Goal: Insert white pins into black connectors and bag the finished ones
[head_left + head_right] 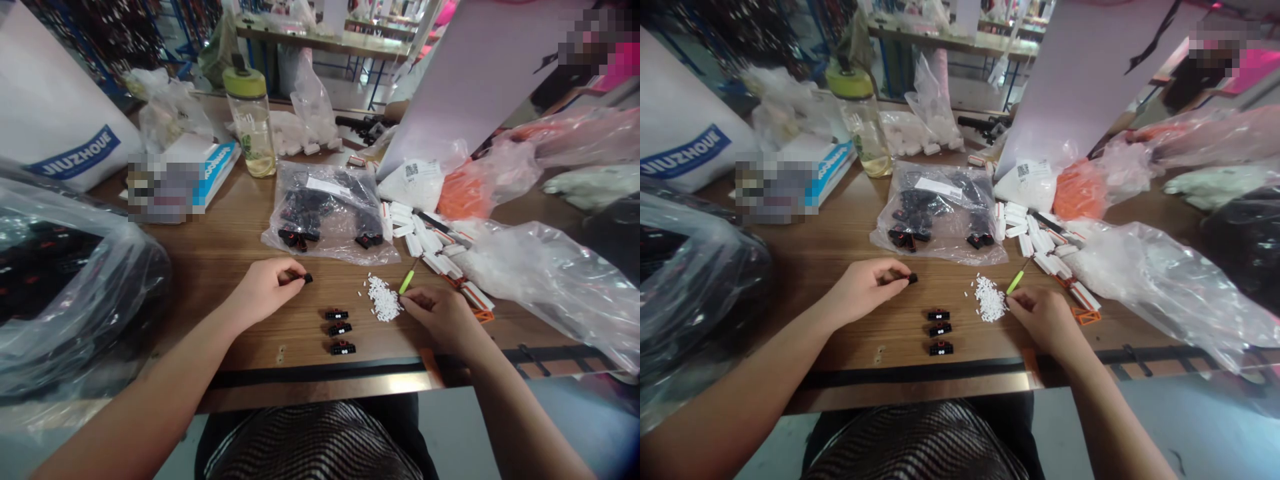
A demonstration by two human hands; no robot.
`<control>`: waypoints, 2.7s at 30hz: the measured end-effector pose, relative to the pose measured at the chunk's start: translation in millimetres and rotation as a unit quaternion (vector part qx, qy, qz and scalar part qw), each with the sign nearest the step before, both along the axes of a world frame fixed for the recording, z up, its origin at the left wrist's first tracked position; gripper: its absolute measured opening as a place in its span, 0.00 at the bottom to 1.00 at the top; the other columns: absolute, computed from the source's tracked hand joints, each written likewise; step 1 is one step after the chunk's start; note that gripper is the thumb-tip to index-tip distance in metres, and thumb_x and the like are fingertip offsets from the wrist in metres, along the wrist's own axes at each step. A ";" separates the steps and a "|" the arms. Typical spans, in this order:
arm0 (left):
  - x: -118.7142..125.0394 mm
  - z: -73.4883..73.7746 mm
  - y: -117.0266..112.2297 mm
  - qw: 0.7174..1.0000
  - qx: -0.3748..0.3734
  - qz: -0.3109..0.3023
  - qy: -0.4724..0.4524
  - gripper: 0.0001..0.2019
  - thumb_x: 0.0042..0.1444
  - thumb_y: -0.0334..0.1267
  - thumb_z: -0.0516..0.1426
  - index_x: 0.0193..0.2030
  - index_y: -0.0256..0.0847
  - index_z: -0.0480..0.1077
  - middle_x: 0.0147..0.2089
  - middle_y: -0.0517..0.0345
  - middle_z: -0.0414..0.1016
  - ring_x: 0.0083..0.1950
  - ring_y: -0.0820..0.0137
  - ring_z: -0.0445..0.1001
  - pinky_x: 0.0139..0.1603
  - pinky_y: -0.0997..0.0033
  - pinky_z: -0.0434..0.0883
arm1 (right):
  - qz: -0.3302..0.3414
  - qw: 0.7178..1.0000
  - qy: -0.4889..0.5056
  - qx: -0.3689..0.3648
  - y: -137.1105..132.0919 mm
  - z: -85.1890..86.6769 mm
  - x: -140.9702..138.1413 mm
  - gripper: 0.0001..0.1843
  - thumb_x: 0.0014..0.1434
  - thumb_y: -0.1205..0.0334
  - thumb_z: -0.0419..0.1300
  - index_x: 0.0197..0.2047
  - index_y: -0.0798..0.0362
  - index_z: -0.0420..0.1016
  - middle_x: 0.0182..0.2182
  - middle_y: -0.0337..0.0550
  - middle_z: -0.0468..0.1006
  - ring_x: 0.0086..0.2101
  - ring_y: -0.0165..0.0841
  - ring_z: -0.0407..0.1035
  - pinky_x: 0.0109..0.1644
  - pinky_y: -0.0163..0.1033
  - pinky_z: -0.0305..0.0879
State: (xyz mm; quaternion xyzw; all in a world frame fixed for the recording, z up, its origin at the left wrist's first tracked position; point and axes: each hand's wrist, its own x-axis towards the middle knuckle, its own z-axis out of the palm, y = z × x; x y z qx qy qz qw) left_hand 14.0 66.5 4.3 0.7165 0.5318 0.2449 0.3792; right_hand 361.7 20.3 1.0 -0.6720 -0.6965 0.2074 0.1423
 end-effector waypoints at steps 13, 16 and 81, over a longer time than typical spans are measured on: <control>4.9 -0.9 -4.6 0.997 0.049 -0.039 0.035 0.12 0.56 0.38 0.62 0.47 0.43 0.76 0.39 0.58 0.76 0.34 0.70 0.73 0.38 0.68 0.70 | -0.030 0.997 -0.062 0.042 -8.7 -7.2 -6.5 0.13 0.59 0.52 0.58 0.32 0.49 0.80 0.29 0.41 0.80 0.29 0.36 0.73 0.33 0.39 0.61; 6.8 -3.0 -4.4 0.995 0.078 -0.044 0.047 0.09 0.57 0.32 0.60 0.45 0.42 0.77 0.38 0.58 0.75 0.33 0.72 0.71 0.38 0.68 0.69 | -0.031 0.998 -0.032 0.035 -5.2 -6.0 -3.2 0.13 0.57 0.51 0.60 0.29 0.50 0.77 0.25 0.40 0.79 0.26 0.35 0.71 0.32 0.39 0.61; 30.8 -17.7 -21.4 0.989 0.133 -0.040 0.050 0.03 0.59 0.37 0.59 0.40 0.44 0.73 0.32 0.62 0.73 0.34 0.70 0.71 0.36 0.68 0.66 | 0.112 0.987 -0.110 0.033 45.0 27.2 -22.9 0.10 0.56 0.62 0.59 0.26 0.52 0.79 0.26 0.40 0.81 0.28 0.33 0.72 0.35 0.38 0.61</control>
